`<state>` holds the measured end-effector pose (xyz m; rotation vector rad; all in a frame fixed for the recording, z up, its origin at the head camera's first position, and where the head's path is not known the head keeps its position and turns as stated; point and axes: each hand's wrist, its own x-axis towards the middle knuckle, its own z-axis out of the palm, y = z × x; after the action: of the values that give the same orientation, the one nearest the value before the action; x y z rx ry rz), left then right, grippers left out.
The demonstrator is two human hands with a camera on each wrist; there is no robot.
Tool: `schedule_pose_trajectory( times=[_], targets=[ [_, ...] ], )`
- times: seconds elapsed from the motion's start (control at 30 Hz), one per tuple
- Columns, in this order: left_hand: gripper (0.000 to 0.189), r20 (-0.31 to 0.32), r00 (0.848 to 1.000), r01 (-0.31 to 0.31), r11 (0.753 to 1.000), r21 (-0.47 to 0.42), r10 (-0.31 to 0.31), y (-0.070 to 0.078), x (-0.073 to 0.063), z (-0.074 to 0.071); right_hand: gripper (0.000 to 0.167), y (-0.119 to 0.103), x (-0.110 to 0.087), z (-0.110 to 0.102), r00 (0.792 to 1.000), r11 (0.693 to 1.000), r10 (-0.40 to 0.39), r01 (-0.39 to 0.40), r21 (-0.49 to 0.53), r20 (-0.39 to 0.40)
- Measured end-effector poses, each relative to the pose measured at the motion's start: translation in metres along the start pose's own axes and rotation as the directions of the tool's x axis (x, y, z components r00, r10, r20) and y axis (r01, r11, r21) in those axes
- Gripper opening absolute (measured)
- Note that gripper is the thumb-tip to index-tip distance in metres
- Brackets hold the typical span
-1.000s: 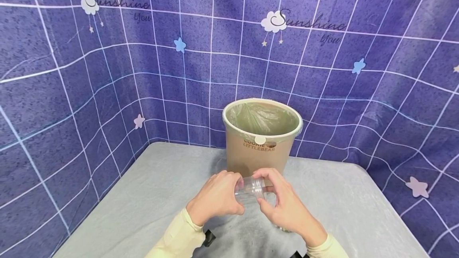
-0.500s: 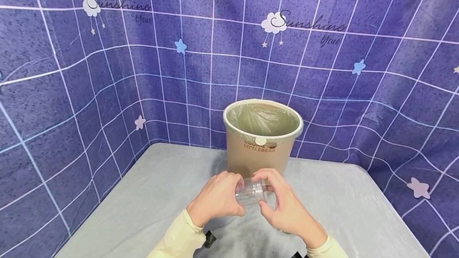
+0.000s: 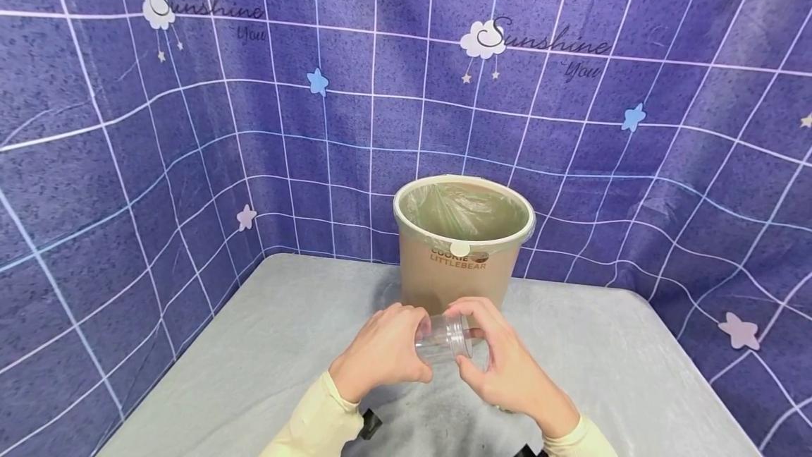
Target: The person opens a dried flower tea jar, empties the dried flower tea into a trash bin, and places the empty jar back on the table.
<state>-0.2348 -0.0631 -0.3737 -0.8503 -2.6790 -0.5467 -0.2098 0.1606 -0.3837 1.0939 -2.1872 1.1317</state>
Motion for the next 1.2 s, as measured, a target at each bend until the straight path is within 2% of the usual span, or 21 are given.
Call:
schedule_pose_trajectory(
  times=[0.2, 0.53, 0.87, 1.2],
  targets=[
    [0.043, 0.004, 1.000, 0.003, 1.000, 0.002, -0.003, 0.0002, -0.0005, 0.0006, 0.066, -0.0006, -0.0003, 0.0004, 1.000, 0.999, 0.030, -0.030, 0.033, -0.003],
    [0.044, -0.007, 1.000, -0.004, 1.000, 0.008, 0.004, 0.0006, -0.0001, 0.0017, 0.048, -0.0009, 0.0004, 0.0005, 0.988, 0.984, 0.147, -0.143, 0.102, -0.038],
    [0.045, -0.010, 1.000, -0.002, 1.000, 0.008, 0.002, 0.0012, 0.0000, 0.0007, 0.033, 0.0003, 0.0007, 0.0017, 0.958, 0.959, 0.281, -0.278, 0.045, -0.066],
    [0.044, 0.001, 1.000, 0.006, 1.000, 0.000, -0.006, 0.0020, -0.0006, -0.0005, 0.028, -0.0041, 0.0011, 0.0009, 0.917, 0.919, 0.394, -0.394, 0.024, -0.062]
  ],
)
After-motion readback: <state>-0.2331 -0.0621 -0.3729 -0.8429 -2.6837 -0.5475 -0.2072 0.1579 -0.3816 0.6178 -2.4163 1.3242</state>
